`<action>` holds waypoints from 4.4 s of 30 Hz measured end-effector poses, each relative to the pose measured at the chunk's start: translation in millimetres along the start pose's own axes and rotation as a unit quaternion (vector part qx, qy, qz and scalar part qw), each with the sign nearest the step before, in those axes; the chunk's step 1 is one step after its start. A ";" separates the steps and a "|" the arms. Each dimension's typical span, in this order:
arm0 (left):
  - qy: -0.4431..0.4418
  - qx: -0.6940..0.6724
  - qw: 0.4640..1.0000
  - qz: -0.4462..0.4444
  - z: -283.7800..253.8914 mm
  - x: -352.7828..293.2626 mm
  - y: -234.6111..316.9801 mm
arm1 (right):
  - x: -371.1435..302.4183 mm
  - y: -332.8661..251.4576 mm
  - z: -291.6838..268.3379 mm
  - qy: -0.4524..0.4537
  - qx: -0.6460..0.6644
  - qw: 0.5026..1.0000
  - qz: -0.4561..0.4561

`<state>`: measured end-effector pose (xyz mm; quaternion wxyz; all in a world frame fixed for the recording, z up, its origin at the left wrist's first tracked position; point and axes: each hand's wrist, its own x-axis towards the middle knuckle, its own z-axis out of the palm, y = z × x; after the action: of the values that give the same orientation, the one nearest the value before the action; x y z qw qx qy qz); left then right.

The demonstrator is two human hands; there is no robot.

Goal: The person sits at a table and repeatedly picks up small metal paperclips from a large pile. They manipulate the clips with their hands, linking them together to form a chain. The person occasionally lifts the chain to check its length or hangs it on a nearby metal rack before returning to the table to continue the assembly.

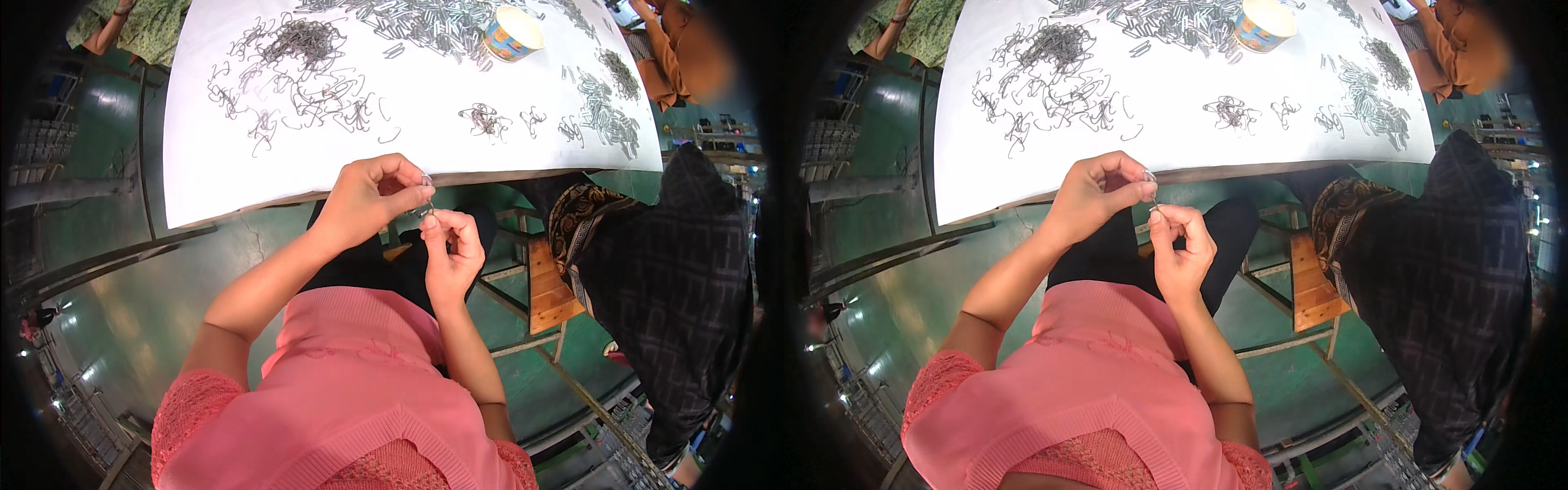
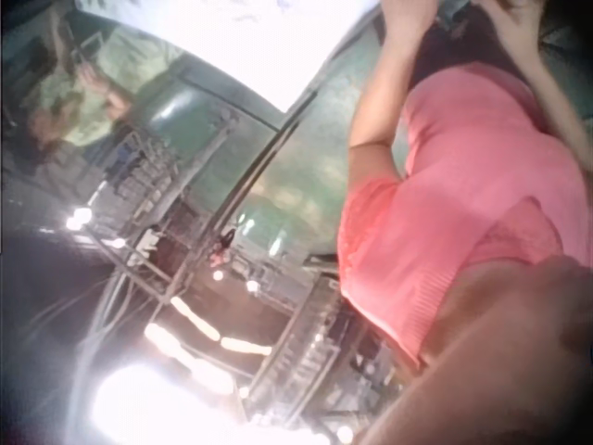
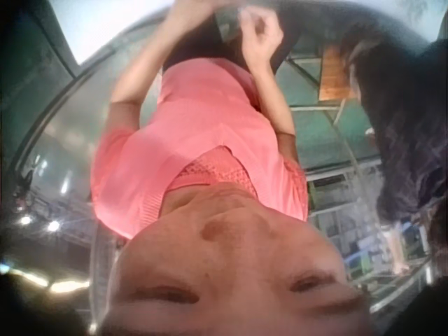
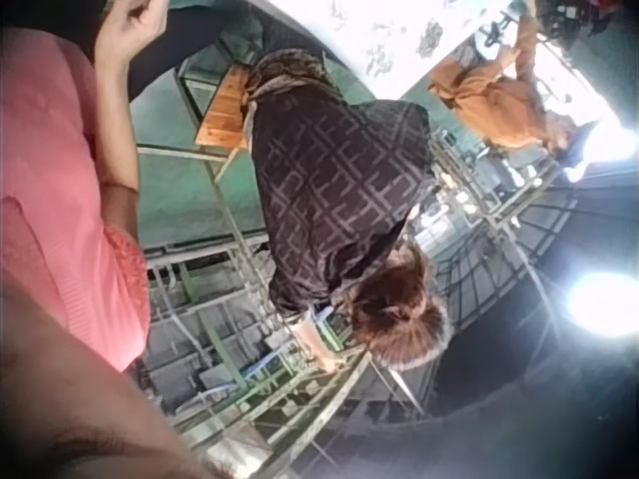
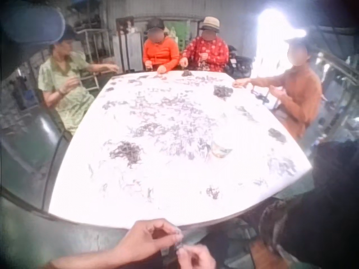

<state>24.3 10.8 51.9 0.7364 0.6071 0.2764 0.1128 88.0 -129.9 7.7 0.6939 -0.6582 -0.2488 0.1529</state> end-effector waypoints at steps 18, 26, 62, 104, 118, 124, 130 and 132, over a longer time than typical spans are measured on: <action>0.005 0.179 0.946 0.269 -24.7 -0.8 -48.9 | 69.7 4.8 -3.6 -0.064 -0.146 0.987 -0.015; -0.073 0.128 0.943 0.298 -47.1 29.2 -90.0 | 150.4 -5.0 141.2 -0.325 -0.249 0.898 -0.160; -0.120 0.107 0.935 0.315 -54.5 32.7 -95.2 | 162.5 21.1 282.2 -0.404 -0.455 0.758 -0.236; 0.052 0.162 0.960 0.223 -10.4 12.8 -55.0 | 79.8 -33.1 4.8 -0.159 0.080 0.948 0.262; 0.115 0.225 0.919 0.302 15.6 11.8 -52.4 | 35.3 -5.9 -1.0 0.025 0.143 0.962 0.232; 0.091 0.244 0.903 0.342 15.0 11.5 -58.1 | 27.6 -4.7 8.1 0.057 0.174 0.968 0.169; 0.201 0.386 0.827 0.357 -48.2 92.5 -38.5 | 23.7 -8.8 2.4 0.053 0.125 0.985 0.109; 0.244 0.430 0.817 0.298 -70.9 137.5 -34.0 | 23.3 -9.1 1.8 0.052 0.112 0.986 0.110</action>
<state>92.9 130.7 -25.6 0.2394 0.8671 0.2729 0.3412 105.3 -116.5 20.1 0.7543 -0.6065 -0.1201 0.2207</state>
